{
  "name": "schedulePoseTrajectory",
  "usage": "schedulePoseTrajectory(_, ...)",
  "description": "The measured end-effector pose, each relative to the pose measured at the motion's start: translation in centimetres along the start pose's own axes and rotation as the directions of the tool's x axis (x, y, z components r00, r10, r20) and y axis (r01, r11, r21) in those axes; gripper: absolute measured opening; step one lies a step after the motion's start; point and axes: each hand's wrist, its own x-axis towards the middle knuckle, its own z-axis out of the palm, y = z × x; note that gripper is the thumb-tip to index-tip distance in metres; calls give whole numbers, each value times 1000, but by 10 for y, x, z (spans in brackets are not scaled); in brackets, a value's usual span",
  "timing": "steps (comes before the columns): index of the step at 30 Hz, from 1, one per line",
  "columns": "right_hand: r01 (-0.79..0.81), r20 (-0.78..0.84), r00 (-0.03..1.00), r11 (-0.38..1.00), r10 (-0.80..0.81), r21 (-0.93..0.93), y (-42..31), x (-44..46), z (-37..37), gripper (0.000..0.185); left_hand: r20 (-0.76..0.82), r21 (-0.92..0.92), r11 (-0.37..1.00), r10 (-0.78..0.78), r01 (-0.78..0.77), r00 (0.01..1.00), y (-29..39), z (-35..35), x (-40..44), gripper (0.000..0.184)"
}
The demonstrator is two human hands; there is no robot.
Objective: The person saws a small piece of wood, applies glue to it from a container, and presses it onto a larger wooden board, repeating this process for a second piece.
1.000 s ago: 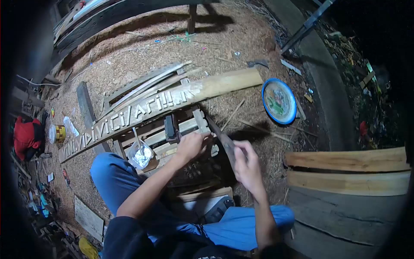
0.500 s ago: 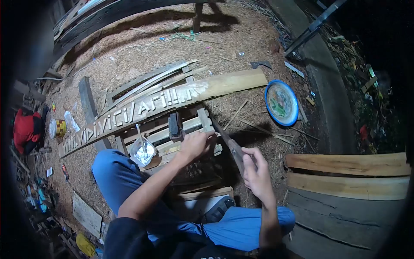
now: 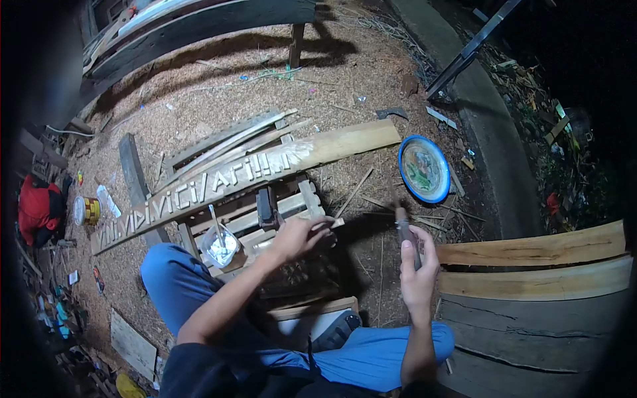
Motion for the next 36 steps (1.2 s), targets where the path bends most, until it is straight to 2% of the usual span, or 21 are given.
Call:
schedulePoseTrajectory(1,5,-10,1000,1000,-5,8,-7,1,3,33,-2,-73,996,41,-41,999,11,-8,-2,32)
schedulePoseTrajectory(3,54,-101,993,996,-61,-68,-26,5,7,42,-63,-87,995,37,-42,997,28,-24,-5,32)
schedulePoseTrajectory(4,183,-155,965,964,-214,-192,-23,11,13,45,-112,-149,988,27,-44,993,42,-39,-6,32)
schedulePoseTrajectory(5,191,-159,961,961,-224,-198,-27,14,20,45,-161,-212,976,14,-48,987,54,-53,-8,32)
schedulePoseTrajectory(9,204,-55,974,959,-218,-195,-49,18,50,48,-239,-268,962,-14,-52,971,74,-91,-14,34)
schedulePoseTrajectory(11,325,-34,940,921,-340,-213,-39,25,73,48,-352,-340,936,-32,-96,935,79,-105,-18,33)
schedulePoseTrajectory(12,329,3,941,910,-339,-252,-32,28,85,48,-414,-364,919,-13,-152,910,81,-110,-20,34)
schedulePoseTrajectory(13,340,54,937,868,-344,-362,-29,29,96,49,-422,-376,914,-20,-155,906,81,-115,-23,35)
schedulePoseTrajectory(15,460,74,876,777,-477,-430,-15,32,124,50,-371,-518,843,-69,-145,926,83,-129,-29,35)
schedulePoseTrajectory(17,447,121,887,763,-446,-467,-9,30,147,52,-306,-590,804,-141,-71,941,75,-137,-33,34)
schedulePoseTrajectory(19,557,175,824,713,-539,-427,4,30,176,53,-368,-644,756,-172,-117,914,79,-148,-35,32)
schedulePoseTrajectory(21,568,355,823,658,-444,-494,13,21,192,58,-282,-732,680,-240,-46,929,86,-163,-41,32)
schedulePoseTrajectory(23,676,352,737,626,-578,-388,19,19,200,61,-305,-762,639,-214,-103,928,82,-157,-40,31)
schedulePoseTrajectory(24,634,321,769,723,-553,-273,24,18,204,64,-332,-782,602,-185,-160,925,80,-155,-41,32)
schedulePoseTrajectory(28,678,369,734,644,-570,-355,36,10,204,67,-230,-845,533,-297,-40,927,77,-158,-47,33)
schedulePoseTrajectory(31,660,365,748,677,-554,-325,26,17,201,65,-187,-863,506,-301,-10,935,81,-163,-49,30)
schedulePoseTrajectory(32,589,376,804,705,-461,-395,21,14,193,55,-183,-864,503,-297,-10,937,83,-165,-50,30)
schedulePoseTrajectory(33,586,374,806,703,-459,-403,7,13,186,55,-203,-865,501,-286,-35,936,87,-166,-49,28)
schedulePoseTrajectory(35,453,282,891,732,-355,-509,-19,13,170,42,-213,-869,491,-265,-59,940,91,-164,-48,27)
schedulePoseTrajectory(36,355,225,933,820,-281,-448,-46,17,161,34,-268,-860,498,-255,-111,929,92,-161,-46,26)
